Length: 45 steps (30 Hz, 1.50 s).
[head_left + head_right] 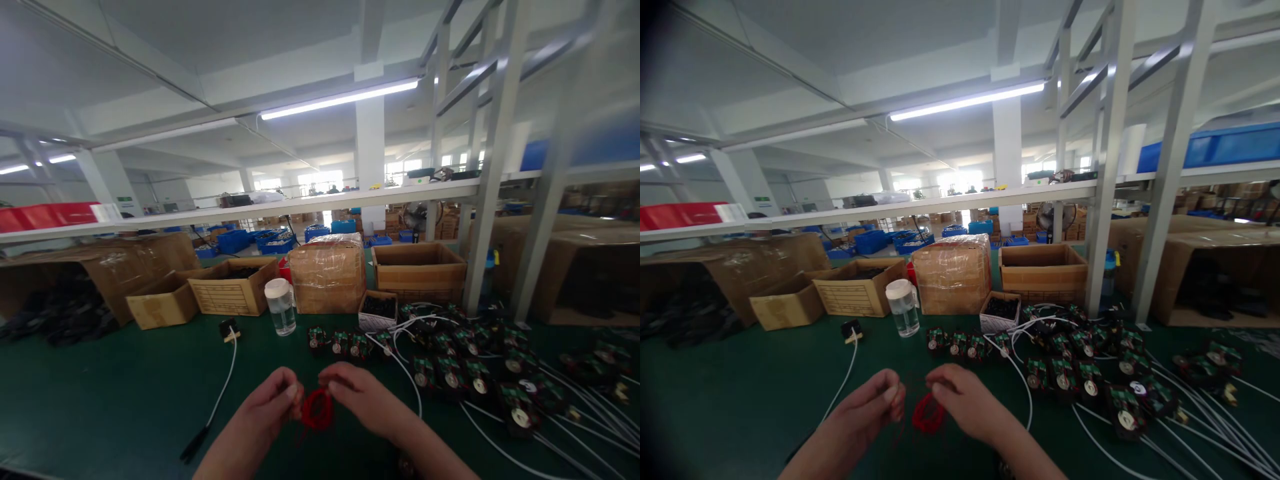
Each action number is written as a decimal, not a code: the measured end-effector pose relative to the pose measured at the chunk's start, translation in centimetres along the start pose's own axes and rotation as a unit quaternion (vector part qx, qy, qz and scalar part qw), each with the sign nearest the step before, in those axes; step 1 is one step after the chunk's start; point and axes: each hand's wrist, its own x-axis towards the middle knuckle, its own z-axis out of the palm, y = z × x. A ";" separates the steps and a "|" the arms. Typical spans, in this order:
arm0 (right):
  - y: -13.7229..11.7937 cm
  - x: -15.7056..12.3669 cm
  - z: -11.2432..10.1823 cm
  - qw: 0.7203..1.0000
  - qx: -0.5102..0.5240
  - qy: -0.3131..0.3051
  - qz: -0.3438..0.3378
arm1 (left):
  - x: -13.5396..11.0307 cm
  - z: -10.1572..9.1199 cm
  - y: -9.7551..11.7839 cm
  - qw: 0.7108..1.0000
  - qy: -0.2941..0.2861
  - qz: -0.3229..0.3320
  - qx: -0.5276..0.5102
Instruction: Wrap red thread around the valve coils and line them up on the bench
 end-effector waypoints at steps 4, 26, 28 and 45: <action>-1.3 -2.5 0.3 0.972 0.225 -0.067 0.012 | 0.0 2.4 -0.3 0.995 -0.044 -0.024 -0.084; 0.7 -6.3 -0.5 0.988 0.097 0.074 0.096 | 0.0 7.0 -0.5 0.942 0.033 0.076 0.326; 0.3 -6.4 -0.8 0.989 0.077 0.079 0.095 | 0.3 6.6 -1.0 0.955 0.028 0.075 0.284; -2.4 -6.5 -4.3 0.985 -0.076 0.093 0.122 | 1.9 8.2 -8.5 0.892 -0.213 -0.165 -0.363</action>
